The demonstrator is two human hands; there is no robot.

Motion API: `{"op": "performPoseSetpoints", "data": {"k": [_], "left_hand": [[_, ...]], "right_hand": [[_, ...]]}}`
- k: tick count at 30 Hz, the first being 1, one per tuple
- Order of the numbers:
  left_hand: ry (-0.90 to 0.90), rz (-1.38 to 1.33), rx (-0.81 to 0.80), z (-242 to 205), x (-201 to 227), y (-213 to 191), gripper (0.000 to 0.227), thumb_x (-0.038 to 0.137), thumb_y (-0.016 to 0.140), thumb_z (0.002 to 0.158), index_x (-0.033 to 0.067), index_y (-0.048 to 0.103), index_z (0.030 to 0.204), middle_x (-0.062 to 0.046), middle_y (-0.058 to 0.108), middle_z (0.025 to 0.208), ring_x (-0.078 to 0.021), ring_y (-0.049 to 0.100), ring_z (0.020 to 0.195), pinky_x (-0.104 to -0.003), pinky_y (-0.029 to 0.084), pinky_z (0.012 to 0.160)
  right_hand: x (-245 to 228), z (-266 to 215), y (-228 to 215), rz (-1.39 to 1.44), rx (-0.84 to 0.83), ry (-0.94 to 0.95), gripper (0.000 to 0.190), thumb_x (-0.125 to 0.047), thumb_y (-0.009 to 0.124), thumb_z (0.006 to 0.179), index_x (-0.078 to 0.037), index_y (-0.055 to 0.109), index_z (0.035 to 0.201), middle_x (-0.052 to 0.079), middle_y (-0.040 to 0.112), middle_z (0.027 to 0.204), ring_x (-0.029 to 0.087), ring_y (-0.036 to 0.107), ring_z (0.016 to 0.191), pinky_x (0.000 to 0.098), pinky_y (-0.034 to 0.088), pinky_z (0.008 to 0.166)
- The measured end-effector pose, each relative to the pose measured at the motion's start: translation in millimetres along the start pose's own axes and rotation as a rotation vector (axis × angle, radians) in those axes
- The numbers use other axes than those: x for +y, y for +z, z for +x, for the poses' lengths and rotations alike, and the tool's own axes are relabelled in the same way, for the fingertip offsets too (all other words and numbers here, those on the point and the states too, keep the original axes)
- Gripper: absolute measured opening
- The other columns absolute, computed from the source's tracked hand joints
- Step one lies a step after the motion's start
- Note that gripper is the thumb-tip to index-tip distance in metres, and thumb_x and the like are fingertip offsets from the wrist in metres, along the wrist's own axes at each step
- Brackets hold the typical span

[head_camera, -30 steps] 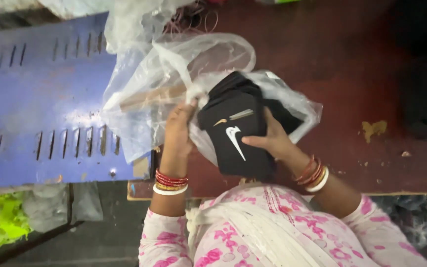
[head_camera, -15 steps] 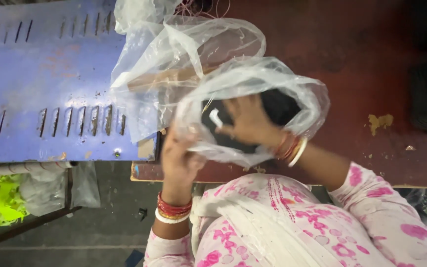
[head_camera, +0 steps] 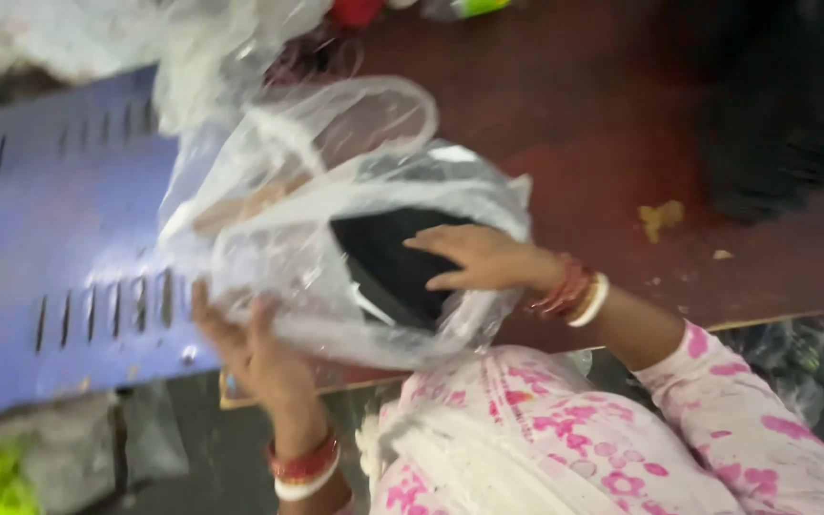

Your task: The person folds black insoles and places them into a clear plastic bag on a table. They then tie the bag and move to a lower surface to arrange a stack of blue printed cards.

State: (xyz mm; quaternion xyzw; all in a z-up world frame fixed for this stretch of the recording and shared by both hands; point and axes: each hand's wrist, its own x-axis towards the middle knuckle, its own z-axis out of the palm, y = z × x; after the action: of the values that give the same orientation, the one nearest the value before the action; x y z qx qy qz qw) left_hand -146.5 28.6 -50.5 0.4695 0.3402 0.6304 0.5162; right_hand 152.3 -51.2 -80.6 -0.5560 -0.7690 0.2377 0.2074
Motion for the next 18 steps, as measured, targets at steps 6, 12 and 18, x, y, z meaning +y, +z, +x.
{"op": "performPoseSetpoints", "data": {"k": [6, 12, 18], "left_hand": [[0.288, 0.395, 0.15, -38, 25, 16, 0.044, 0.008, 0.059, 0.11, 0.0002, 0.039, 0.149, -0.01, 0.047, 0.123, -0.0166, 0.045, 0.104, -0.028, 0.041, 0.095], [0.692, 0.751, 0.0, -76, -20, 41, 0.021, 0.01, 0.053, 0.11, -0.0018, 0.046, 0.125, -0.02, 0.05, 0.116, -0.0293, 0.056, 0.103, -0.038, 0.05, 0.096], [0.284, 0.524, -0.735, -128, -28, 201, 0.012, 0.004, 0.065, 0.091, 0.0003, 0.07, 0.102, -0.017, 0.072, 0.096, -0.0326, 0.069, 0.084, -0.038, 0.054, 0.076]], "right_hand": [[59, -109, -62, 0.429, 0.498, 0.47, 0.045, -0.025, 0.07, 0.094, -0.008, 0.064, 0.136, 0.009, 0.076, 0.118, 0.018, 0.073, 0.105, 0.032, 0.058, 0.091], [113, -194, -40, 0.347, 0.517, 0.753, 0.042, -0.028, 0.071, 0.091, -0.012, 0.068, 0.13, 0.009, 0.076, 0.113, 0.02, 0.073, 0.103, 0.034, 0.058, 0.092], [199, -254, 1, -0.293, 0.434, 0.687, 0.071, -0.047, 0.063, 0.094, -0.005, 0.046, 0.149, 0.023, 0.039, 0.158, 0.037, 0.034, 0.146, 0.0519, 0.026, 0.117]]}}
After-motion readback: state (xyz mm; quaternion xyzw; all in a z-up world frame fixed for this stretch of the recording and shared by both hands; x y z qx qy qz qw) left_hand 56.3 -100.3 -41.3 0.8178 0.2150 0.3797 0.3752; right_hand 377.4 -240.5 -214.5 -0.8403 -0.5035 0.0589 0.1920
